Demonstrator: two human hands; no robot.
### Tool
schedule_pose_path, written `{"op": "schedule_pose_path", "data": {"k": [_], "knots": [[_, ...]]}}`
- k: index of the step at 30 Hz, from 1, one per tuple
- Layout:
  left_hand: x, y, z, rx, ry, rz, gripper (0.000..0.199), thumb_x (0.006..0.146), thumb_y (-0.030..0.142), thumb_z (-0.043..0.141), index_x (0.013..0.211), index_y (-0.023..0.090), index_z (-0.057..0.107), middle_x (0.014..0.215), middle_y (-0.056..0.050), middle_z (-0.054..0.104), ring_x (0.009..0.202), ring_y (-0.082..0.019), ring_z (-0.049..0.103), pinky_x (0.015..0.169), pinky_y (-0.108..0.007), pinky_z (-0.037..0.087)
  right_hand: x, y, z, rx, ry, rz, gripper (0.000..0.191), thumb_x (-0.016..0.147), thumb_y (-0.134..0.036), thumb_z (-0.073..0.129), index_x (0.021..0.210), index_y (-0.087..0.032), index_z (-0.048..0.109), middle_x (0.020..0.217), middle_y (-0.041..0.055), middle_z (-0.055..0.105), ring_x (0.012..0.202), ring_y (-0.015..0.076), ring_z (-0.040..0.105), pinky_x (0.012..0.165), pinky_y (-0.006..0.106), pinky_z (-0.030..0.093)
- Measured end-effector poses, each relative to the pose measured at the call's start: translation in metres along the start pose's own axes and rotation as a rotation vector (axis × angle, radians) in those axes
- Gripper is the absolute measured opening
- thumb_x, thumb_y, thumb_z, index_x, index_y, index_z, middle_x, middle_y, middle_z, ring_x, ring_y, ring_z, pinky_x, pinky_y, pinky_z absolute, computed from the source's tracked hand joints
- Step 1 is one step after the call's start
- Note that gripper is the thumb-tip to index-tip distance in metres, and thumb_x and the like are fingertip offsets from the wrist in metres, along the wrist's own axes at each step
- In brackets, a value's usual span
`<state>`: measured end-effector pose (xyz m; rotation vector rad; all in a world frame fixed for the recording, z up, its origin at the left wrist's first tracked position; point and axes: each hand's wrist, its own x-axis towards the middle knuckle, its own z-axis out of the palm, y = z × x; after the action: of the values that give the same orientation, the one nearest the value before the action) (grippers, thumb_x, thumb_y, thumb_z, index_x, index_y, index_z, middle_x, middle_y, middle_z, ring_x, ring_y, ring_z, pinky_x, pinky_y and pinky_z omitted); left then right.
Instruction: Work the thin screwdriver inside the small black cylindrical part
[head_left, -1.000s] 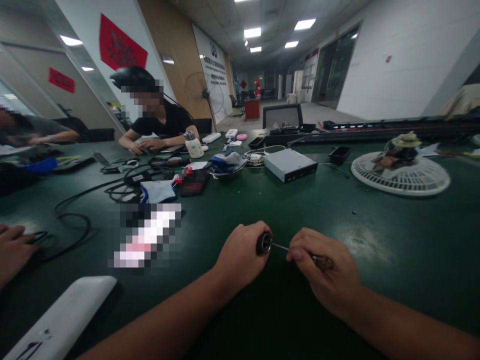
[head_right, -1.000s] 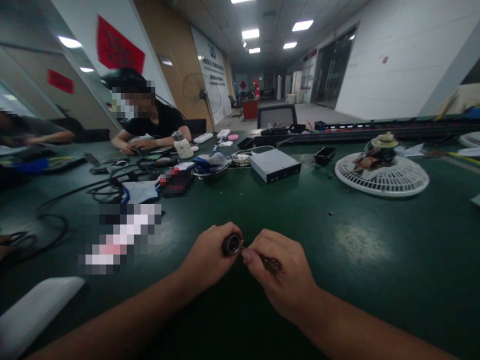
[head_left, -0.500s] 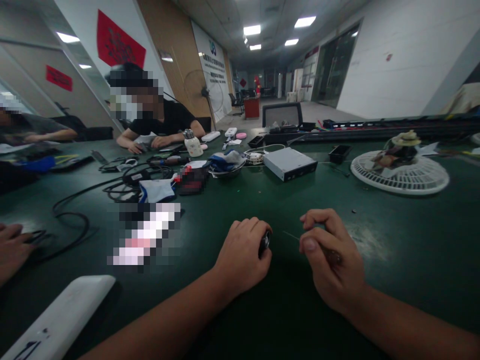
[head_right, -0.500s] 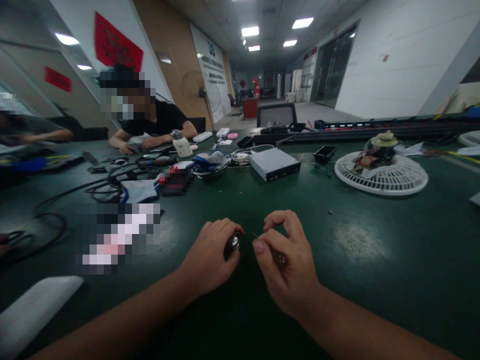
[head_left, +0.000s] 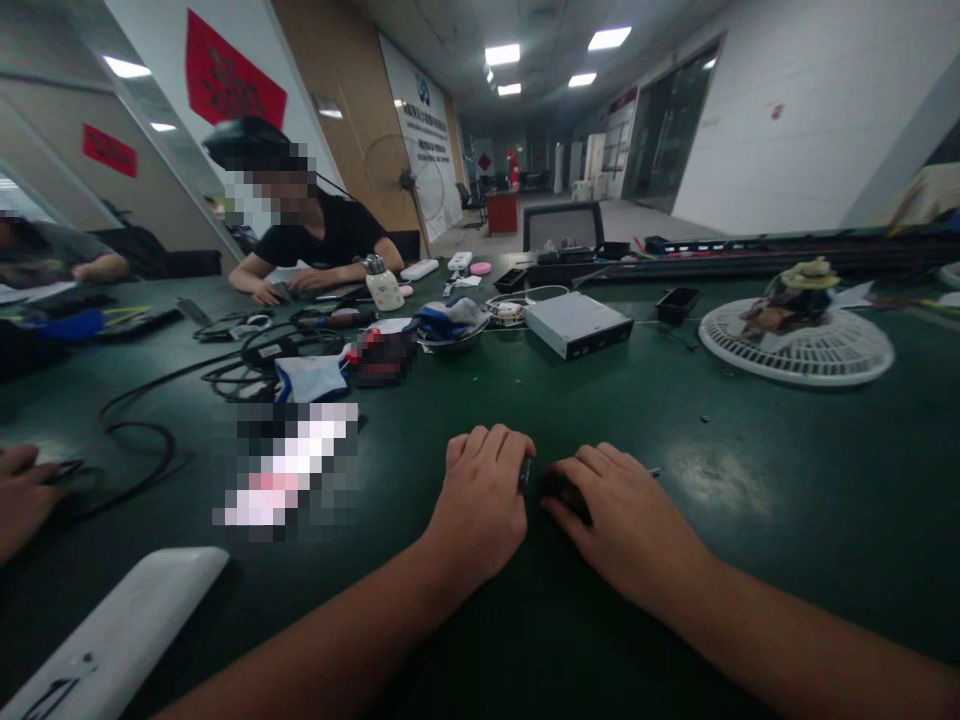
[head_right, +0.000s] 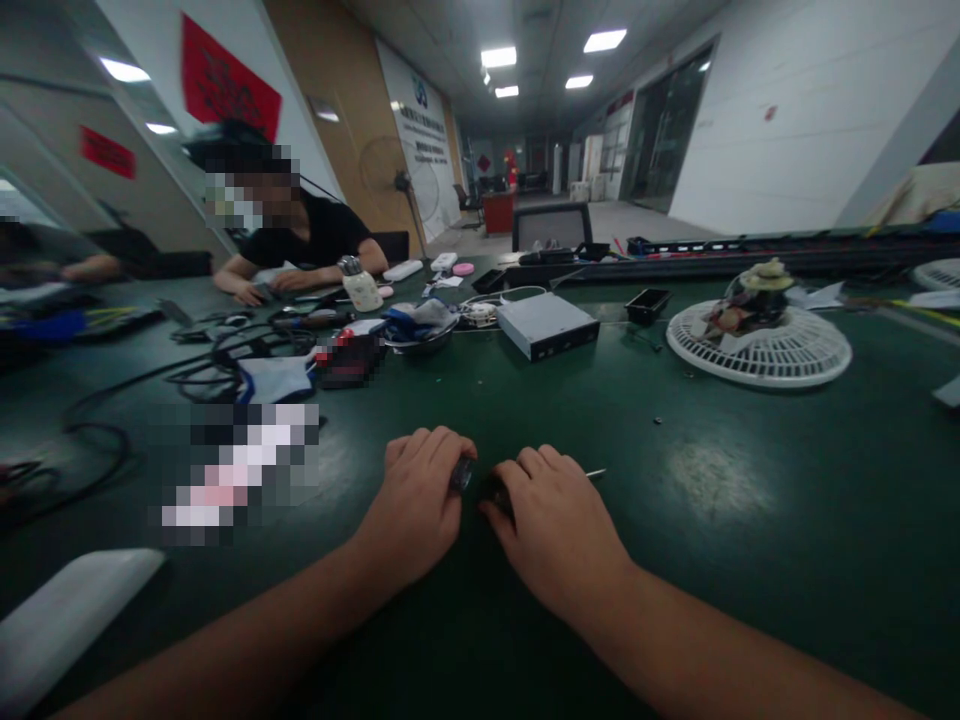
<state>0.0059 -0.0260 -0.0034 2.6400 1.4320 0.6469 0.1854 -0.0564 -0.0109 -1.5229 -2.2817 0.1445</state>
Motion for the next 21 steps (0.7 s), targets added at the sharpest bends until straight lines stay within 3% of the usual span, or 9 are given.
{"op": "schedule_pose_path", "data": {"k": [4,7,10,14,16,21], "knots": [[0.001,-0.0049,0.0025,-0.063,0.016,-0.064,0.035,0.076,0.001,0.045,0.103,0.021,0.053,0.102,-0.005,0.06,0.097,-0.025,0.051,0.087,-0.042,0.034,-0.001,0.0002,-0.0029,-0.082,0.039,0.042,0.021,0.089,-0.037,0.068,0.1,-0.019,0.066,0.094,0.0092,0.067,0.09,0.0293,0.062,0.079,0.046,0.051],[0.0015,-0.0068,0.0024,-0.117,0.028,-0.08,0.039,0.074,-0.003,0.044,0.104,0.021,0.052,0.101,-0.005,0.059,0.097,-0.024,0.052,0.088,-0.042,0.035,-0.0016,0.0,-0.005,-0.166,0.006,0.099,0.027,0.088,-0.045,0.066,0.091,-0.018,0.064,0.08,0.0091,0.067,0.075,0.0291,0.064,0.065,0.043,0.049],[0.0019,-0.0068,0.0011,-0.164,0.023,-0.099,0.041,0.072,-0.005,0.042,0.103,0.02,0.052,0.1,-0.005,0.059,0.095,-0.023,0.052,0.087,-0.041,0.037,-0.0022,-0.0008,-0.0059,-0.168,-0.043,0.058,0.016,0.092,-0.033,0.063,0.084,-0.02,0.062,0.068,0.0053,0.065,0.062,0.0244,0.062,0.056,0.036,0.044],[0.0019,-0.007,0.0007,-0.205,0.033,-0.078,0.041,0.071,-0.006,0.042,0.101,0.02,0.051,0.098,-0.005,0.058,0.093,-0.023,0.051,0.085,-0.04,0.04,-0.0021,-0.0026,-0.007,-0.011,0.05,-0.062,0.005,0.088,-0.014,0.065,0.088,-0.018,0.063,0.078,0.0048,0.067,0.072,0.0227,0.062,0.062,0.035,0.046],[0.0018,-0.0075,0.0014,-0.236,0.028,-0.053,0.04,0.071,-0.006,0.042,0.101,0.021,0.051,0.098,-0.005,0.057,0.092,-0.022,0.05,0.085,-0.038,0.041,-0.0019,-0.0026,-0.0077,0.115,0.115,-0.094,0.014,0.087,-0.008,0.064,0.096,-0.018,0.064,0.085,0.0048,0.068,0.077,0.0221,0.061,0.066,0.035,0.048],[0.0018,-0.0094,0.004,-0.332,-0.006,0.026,0.039,0.074,-0.006,0.043,0.102,0.021,0.051,0.101,-0.005,0.056,0.093,-0.021,0.051,0.083,-0.035,0.043,-0.0018,0.0008,-0.0079,0.371,0.283,-0.128,0.022,0.083,-0.012,0.076,0.101,-0.021,0.067,0.095,0.0041,0.071,0.086,0.0224,0.061,0.074,0.038,0.051]]}}
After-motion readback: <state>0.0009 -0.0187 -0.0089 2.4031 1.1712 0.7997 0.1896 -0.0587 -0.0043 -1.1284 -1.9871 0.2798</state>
